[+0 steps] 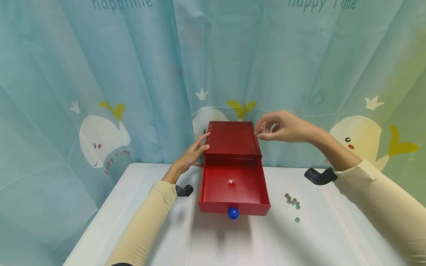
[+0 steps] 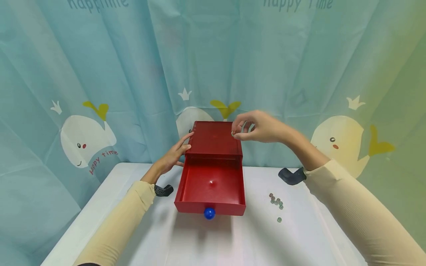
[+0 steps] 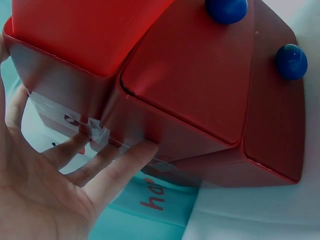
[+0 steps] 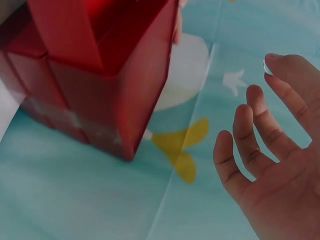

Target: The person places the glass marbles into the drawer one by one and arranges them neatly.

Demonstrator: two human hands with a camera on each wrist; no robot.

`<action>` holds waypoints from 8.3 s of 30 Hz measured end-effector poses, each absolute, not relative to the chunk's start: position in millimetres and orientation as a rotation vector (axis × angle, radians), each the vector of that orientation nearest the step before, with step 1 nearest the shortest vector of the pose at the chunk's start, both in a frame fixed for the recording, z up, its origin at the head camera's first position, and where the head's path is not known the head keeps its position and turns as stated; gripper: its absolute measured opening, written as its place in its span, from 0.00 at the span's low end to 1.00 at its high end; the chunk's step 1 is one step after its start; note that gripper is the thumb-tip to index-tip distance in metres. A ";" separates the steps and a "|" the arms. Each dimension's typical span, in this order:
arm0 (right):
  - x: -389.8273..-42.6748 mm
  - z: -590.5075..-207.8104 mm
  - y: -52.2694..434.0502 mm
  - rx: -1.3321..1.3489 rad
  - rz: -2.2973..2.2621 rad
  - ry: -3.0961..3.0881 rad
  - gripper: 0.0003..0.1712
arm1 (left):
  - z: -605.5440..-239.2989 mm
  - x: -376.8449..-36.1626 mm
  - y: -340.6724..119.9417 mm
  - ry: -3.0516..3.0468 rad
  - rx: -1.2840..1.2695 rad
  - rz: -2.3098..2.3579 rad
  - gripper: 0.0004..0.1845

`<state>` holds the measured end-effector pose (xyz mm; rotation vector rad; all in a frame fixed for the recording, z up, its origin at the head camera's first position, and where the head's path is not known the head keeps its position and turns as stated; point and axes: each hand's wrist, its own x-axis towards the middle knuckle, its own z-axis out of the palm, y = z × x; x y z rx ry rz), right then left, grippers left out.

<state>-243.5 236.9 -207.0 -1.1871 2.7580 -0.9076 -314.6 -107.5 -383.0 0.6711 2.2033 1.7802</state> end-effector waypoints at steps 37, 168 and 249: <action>-249.0 -285.4 119.6 -1.239 -0.681 2.182 0.07 | -377.2 -312.3 -107.2 2.212 0.661 1.767 0.35; -156.0 -414.0 372.4 -0.939 -1.339 2.611 0.28 | -372.8 -307.8 -104.0 2.215 0.664 1.767 0.36; -159.8 -482.0 390.5 -1.057 -1.052 2.702 0.13 | -372.4 -307.1 -105.4 2.223 0.661 1.761 0.36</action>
